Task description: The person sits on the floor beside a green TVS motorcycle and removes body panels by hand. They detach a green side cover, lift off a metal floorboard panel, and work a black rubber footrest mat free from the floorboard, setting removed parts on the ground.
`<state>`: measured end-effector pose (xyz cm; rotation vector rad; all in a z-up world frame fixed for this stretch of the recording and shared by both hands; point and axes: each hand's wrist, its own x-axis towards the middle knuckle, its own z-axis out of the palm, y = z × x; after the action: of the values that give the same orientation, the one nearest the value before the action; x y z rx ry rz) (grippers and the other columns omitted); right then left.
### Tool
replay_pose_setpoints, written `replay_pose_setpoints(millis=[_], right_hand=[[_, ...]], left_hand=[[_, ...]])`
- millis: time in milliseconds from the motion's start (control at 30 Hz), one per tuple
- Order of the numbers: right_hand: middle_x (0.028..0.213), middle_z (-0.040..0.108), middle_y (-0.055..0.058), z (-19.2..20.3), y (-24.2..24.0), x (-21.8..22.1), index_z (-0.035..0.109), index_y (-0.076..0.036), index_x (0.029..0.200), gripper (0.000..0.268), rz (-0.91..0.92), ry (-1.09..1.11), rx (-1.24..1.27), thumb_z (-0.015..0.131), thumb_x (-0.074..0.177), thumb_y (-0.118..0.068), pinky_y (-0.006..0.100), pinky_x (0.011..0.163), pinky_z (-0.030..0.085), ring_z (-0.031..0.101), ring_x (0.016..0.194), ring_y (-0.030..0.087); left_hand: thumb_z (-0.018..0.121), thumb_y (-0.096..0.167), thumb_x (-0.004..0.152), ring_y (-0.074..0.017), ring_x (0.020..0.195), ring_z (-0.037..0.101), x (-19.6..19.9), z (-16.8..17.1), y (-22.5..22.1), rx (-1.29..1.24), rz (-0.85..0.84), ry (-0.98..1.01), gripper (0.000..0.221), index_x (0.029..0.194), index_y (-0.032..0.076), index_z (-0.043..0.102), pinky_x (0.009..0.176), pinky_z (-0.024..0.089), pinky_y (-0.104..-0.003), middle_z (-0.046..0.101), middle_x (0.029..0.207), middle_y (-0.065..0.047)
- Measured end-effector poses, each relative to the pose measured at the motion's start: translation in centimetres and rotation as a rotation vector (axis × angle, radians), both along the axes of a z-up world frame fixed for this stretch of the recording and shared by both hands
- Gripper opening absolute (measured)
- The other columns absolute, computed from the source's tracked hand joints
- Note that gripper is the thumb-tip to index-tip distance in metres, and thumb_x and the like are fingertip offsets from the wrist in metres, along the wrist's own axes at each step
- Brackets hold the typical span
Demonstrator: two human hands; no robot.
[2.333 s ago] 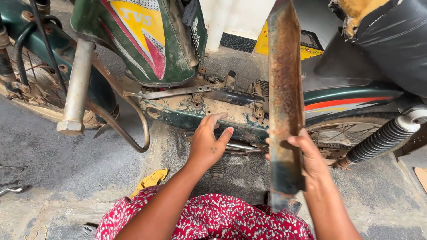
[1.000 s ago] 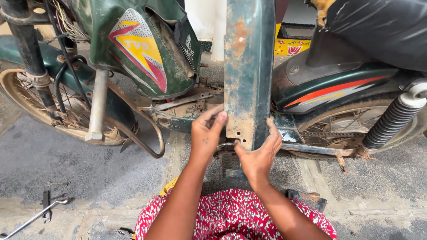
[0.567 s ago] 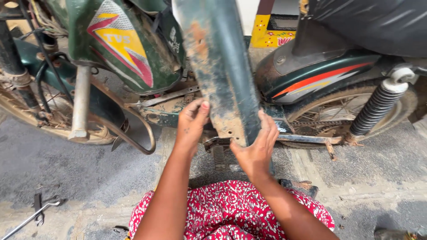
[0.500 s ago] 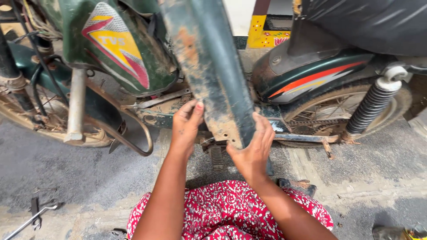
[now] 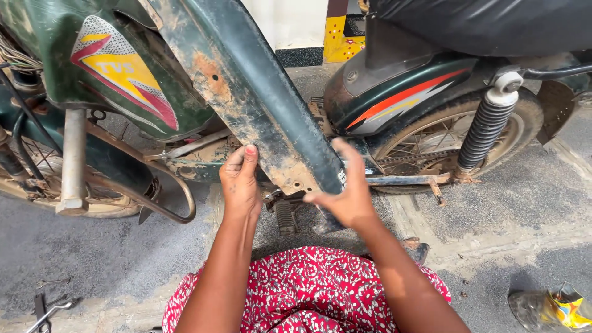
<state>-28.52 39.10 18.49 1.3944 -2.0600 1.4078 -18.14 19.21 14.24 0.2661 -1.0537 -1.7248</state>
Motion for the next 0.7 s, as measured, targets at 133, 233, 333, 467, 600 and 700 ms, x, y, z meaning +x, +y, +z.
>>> replay_pose_setpoints(millis=[133,233,333,467,600,700], right_hand=[[0.147,0.056,0.011,-0.9,2.5,-4.3,0.047,-0.008,0.149,0.066,0.046,-0.45,-0.327,0.076,0.091,-0.021,0.038,0.107,0.047,0.055,0.131,0.02],[0.136,0.065,0.011,-2.8,3.4,-6.6,0.057,-0.005,0.141,0.047,0.006,-0.537,-0.437,0.071,0.1,-0.024,0.031,0.104,0.05,0.06,0.12,0.017],[0.129,0.068,0.013,-3.0,4.1,-5.7,0.063,-0.004,0.136,0.041,-0.021,-0.512,-0.395,0.07,0.102,-0.025,0.031,0.1,0.052,0.062,0.114,0.019],[0.131,0.063,0.016,-0.1,4.1,-2.0,0.059,-0.003,0.137,0.053,-0.01,-0.158,-0.214,0.077,0.094,-0.027,0.037,0.104,0.051,0.061,0.119,0.025],[0.137,0.055,0.024,0.8,2.8,0.9,0.048,0.001,0.142,0.088,-0.073,0.194,0.046,0.09,0.071,-0.03,0.048,0.105,0.043,0.053,0.125,0.039],[0.139,0.053,0.024,-0.1,2.1,0.7,0.044,0.0,0.145,0.095,-0.115,0.199,0.106,0.091,0.067,-0.027,0.048,0.108,0.041,0.051,0.127,0.041]], left_hand=[[0.079,0.024,0.096,-0.0044,0.075,0.044,-1.2,-1.3,-0.1,0.042,0.073,0.093,0.027,0.104,-0.001,0.076,0.071,0.039,-0.023,0.059,0.082,0.008],[0.079,0.024,0.096,-0.0049,0.074,0.043,-1.8,-1.5,-0.2,0.051,0.125,0.068,0.028,0.106,-0.002,0.078,0.069,0.037,-0.024,0.057,0.081,0.007],[0.078,0.024,0.095,-0.0052,0.079,0.049,-2.1,-1.1,-0.2,0.041,0.142,0.064,0.029,0.108,-0.003,0.078,0.074,0.042,-0.023,0.065,0.088,0.005],[0.077,0.025,0.095,-0.0061,0.085,0.058,-2.4,0.1,0.8,-0.007,0.16,0.044,0.03,0.107,-0.002,0.077,0.081,0.049,-0.023,0.071,0.093,0.003],[0.076,0.024,0.095,-0.0092,0.085,0.063,-3.4,2.1,2.0,-0.025,0.112,-0.006,0.03,0.108,-0.002,0.078,0.079,0.052,-0.026,0.075,0.095,-0.003],[0.076,0.024,0.095,-0.0094,0.083,0.064,-4.4,4.0,2.5,-0.051,0.094,-0.062,0.03,0.108,-0.002,0.079,0.076,0.053,-0.026,0.076,0.094,-0.005]])
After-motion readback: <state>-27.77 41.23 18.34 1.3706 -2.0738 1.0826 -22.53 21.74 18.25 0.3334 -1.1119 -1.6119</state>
